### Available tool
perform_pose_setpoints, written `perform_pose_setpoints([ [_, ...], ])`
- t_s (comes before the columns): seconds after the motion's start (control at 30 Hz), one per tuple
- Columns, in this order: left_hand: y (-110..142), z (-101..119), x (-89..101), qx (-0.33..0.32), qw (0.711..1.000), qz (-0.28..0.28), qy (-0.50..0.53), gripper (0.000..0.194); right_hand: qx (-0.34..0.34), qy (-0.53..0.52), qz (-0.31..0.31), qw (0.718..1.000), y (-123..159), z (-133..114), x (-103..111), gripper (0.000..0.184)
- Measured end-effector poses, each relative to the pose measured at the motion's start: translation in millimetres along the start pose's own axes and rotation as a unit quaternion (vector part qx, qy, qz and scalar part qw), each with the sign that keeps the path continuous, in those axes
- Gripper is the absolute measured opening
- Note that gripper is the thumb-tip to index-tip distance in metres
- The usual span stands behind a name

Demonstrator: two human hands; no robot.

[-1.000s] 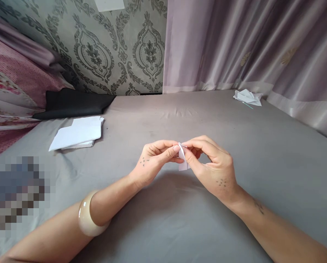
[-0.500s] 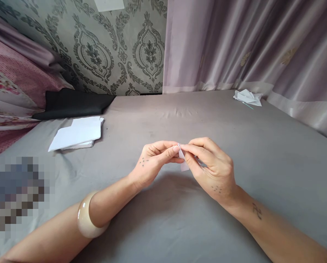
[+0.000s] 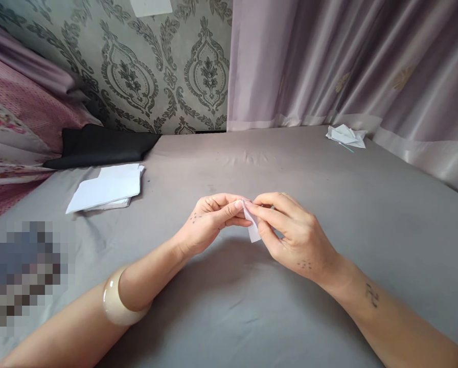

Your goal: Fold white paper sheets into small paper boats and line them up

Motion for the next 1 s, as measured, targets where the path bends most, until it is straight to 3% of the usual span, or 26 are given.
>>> perform_pose_setpoints([
  [0.13, -0.1, -1.2, 0.3, 0.012, 1.000, -0.011, -0.008, 0.017, 0.019, 0.011, -0.012, 1.000, -1.2, -0.1, 1.8, 0.027],
  [0.4, -1.3, -3.9, 2.4, 0.041, 0.999, -0.024, -0.018, 0.022, 0.087, 0.146, -0.070, 0.983, -2.1, -7.3, -4.1, 0.024],
  [0.7, -0.2, -4.3, 2.1, 0.054, 0.998, -0.013, -0.035, 0.027, 0.055, 0.129, -0.078, 0.987, -0.5, -0.5, -9.2, 0.020],
  [0.83, 0.9, -4.3, 2.6, 0.060, 0.997, 0.001, -0.042, 0.015, 0.046, 0.143, -0.066, 0.986, 1.2, -2.9, -12.3, 0.019],
  [1.0, 0.3, -4.2, 6.1, 0.067, 0.998, 0.003, -0.021, 0.015, 0.058, 0.154, -0.079, 0.983, 1.7, -2.6, -11.8, 0.023],
])
Point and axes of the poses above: each hand's wrist, its own y-axis away from the middle knuckle, its own x-axis out of the back of the hand, z = x × y, the point moved 7 cm from there along -y, towards the middle knuckle, and after that the axes turned 7 degrees about -y, right-handed, at the moved point
